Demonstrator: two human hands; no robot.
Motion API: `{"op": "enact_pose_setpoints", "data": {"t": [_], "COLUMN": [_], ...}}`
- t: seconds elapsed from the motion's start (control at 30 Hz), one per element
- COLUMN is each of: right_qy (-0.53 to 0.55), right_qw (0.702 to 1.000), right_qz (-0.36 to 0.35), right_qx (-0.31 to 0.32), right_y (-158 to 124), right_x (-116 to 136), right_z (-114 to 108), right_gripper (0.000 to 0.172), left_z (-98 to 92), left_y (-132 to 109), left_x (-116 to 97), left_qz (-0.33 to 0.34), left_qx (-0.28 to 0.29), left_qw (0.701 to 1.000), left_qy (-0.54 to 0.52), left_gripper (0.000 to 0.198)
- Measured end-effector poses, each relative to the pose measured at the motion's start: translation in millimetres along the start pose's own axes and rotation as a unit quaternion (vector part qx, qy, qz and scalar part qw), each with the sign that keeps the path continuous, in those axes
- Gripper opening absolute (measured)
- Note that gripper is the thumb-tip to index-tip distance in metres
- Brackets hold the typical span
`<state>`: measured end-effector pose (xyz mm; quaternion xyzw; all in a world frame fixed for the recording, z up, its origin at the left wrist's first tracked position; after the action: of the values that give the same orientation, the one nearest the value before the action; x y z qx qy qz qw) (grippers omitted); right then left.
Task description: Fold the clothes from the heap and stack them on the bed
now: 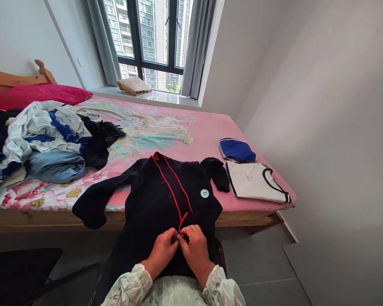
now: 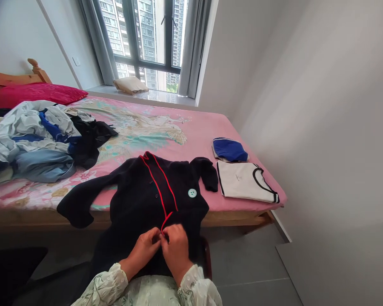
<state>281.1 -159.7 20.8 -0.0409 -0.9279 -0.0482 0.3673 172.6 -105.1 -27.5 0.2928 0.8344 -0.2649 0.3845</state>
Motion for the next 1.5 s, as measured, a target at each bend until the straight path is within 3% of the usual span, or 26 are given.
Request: {"op": "enact_pose_setpoints", "data": {"t": [0.17, 0.37, 0.57, 0.8, 1.03, 1.17, 1.33, 1.5], "right_qy": [0.067, 0.132, 0.172, 0.243, 0.185, 0.127, 0.013, 0.059], "right_qw": [0.995, 0.988, 0.98, 0.954, 0.97, 0.983, 0.995, 0.994], "right_qz": [0.002, 0.056, 0.06, 0.084, 0.086, 0.075, 0.037, 0.037], "right_qx": [0.067, 0.06, 0.074, 0.158, 0.136, 0.109, 0.096, 0.084], "right_y": [-1, -6, -4, 1, 1, -4, -9, -12], "right_x": [-7, -28, -28, -35, -32, -23, -12, -17], "right_z": [20, 23, 25, 29, 33, 30, 36, 39], "right_gripper": [0.025, 0.008, 0.017, 0.033, 0.008, 0.007, 0.011, 0.011], "left_z": [-4.7, -4.6, -6.5, -2.6, 6.8, 8.3, 7.7, 5.9], "left_y": [-8, -12, -13, -11, -6, -7, -7, -8], "left_x": [-4, -7, -5, 9, 22, 25, 32, 32], "left_qz": [0.015, 0.028, 0.032, 0.021, -0.013, -0.048, -0.071, -0.067], "left_qx": [0.005, 0.019, 0.015, -0.003, 0.002, 0.007, -0.029, -0.026], "left_qw": [0.998, 0.994, 0.991, 0.981, 0.957, 0.944, 0.936, 0.928], "left_qy": [-0.064, -0.107, -0.132, -0.191, -0.29, -0.327, -0.345, -0.365], "left_gripper": [0.003, 0.007, 0.006, 0.008, 0.014, 0.026, 0.036, 0.036]}}
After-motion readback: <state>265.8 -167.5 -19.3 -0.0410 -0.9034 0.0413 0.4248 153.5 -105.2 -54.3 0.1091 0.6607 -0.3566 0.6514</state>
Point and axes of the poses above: each hand's wrist, its own y-axis towards the middle knuckle, its own z-axis out of the palm, x = y × z, the point moved 8 cm from there along y, towards the middle knuckle, and after that the axes turned 15 degrees about x, right-handed, at the moved point
